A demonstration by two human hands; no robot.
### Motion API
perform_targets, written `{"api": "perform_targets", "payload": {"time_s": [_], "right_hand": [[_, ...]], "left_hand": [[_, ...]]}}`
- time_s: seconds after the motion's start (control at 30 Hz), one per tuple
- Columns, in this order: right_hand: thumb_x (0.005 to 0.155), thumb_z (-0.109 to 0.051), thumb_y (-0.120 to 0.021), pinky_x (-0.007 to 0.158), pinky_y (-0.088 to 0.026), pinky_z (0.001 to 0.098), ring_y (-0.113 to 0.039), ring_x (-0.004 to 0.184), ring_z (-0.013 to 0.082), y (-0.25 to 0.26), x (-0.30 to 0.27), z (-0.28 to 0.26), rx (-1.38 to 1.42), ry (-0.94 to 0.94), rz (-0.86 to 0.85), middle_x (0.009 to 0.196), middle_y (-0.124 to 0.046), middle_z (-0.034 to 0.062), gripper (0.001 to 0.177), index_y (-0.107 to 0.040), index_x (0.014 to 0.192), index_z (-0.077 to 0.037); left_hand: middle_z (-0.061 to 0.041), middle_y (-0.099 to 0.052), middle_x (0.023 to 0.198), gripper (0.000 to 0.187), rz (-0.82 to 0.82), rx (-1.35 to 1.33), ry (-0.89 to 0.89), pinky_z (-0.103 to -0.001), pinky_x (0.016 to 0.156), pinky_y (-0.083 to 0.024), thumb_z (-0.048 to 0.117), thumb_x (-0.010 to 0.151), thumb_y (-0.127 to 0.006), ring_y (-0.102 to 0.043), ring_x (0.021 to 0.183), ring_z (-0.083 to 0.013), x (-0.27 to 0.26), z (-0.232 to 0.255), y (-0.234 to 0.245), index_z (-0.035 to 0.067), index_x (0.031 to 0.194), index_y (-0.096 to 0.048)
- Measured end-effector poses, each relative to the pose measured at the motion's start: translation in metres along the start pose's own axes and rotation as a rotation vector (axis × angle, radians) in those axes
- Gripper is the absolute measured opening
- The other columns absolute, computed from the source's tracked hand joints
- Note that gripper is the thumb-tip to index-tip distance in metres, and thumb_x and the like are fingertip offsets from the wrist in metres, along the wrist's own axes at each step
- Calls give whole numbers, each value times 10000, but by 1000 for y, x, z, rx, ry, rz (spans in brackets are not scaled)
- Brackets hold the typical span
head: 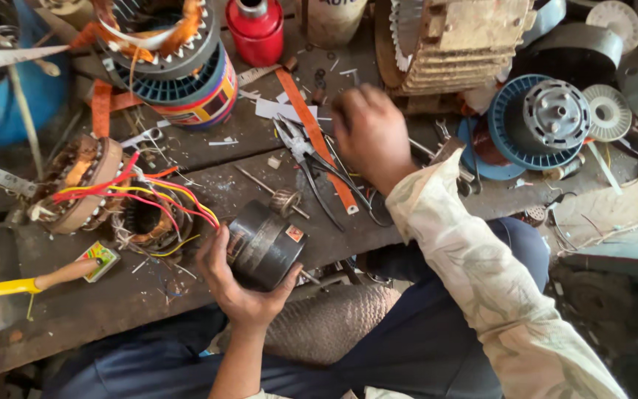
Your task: The person disassembles a small electric motor by removing the end cap and rotor, then applies lubricant from a red bottle to the rotor shaft. They reassemble the motor by inserting the rotor back into the stator and securing the end cap, using pliers to tighten a screw.
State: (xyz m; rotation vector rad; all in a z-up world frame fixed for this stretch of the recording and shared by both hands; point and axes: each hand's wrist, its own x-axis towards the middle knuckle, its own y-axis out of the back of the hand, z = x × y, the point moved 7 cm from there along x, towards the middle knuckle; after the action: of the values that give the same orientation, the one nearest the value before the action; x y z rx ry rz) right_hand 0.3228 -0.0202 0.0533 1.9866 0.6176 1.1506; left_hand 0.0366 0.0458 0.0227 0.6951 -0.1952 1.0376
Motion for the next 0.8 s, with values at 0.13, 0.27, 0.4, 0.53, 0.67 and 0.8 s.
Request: {"api": "perform_targets", "payload": {"time_s": [0.13, 0.27, 0.4, 0.53, 0.67, 0.8], "right_hand": [[1039, -20, -770, 755, -600, 311, -700, 847, 187, 78, 11, 16, 736, -326, 300, 1037, -723, 97, 416, -559, 1397, -42], [1099, 37, -687, 694, -524, 318, -649, 808, 191, 142, -12, 29, 1195, -411, 511, 1001, -713, 154, 372, -486, 1404, -32], [1113, -13, -675, 672, -564, 340, -693, 790, 231, 127, -52, 9, 1238, -466, 558, 1014, -715, 179, 230, -540, 1297, 18], [1080, -37, -643, 808, -643, 356, -743, 942, 248, 95, -89, -41, 1170, -464, 380, 1128, -715, 192, 177, -494, 1175, -34], [1078, 28, -575, 922, -582, 298, -718, 1090, 264, 114, -115, -94, 871, -199, 118, 1178, -671, 163, 253, -455, 1299, 3], [852, 144, -458, 1063, -442, 366, -624, 1233, 359, 115, -129, -112, 1104, -112, -462, 1293, -669, 269, 491, -551, 1329, 74]], "left_hand": [[-208, -458, 1420, 1062, -9, 16, -39, -457, 1122, -469, 465, 706, -907, -490, 1331, -364, 2, 2, 2, 47, 1533, -387], [-225, -434, 1453, 1101, -39, 23, -50, -454, 1127, -460, 465, 704, -914, -472, 1354, -375, 5, 4, 0, 50, 1553, -349], [-222, -452, 1479, 1090, -84, -35, -26, -428, 1119, -487, 411, 704, -941, -507, 1346, -364, 9, 3, 2, 55, 1555, -362], [-174, -511, 1464, 1049, -27, -138, 85, -426, 1161, -485, 328, 663, -956, -557, 1331, -312, 9, 5, 7, 51, 1538, -447], [-157, -480, 1531, 1032, 55, -597, 250, -411, 1199, -468, 328, 764, -942, -527, 1387, -267, 5, 13, 13, -3, 1574, -394], [-171, -563, 1456, 1038, 119, -929, 403, -398, 1176, -479, 325, 774, -952, -577, 1346, -264, 3, 20, 20, -18, 1577, -389]]}}
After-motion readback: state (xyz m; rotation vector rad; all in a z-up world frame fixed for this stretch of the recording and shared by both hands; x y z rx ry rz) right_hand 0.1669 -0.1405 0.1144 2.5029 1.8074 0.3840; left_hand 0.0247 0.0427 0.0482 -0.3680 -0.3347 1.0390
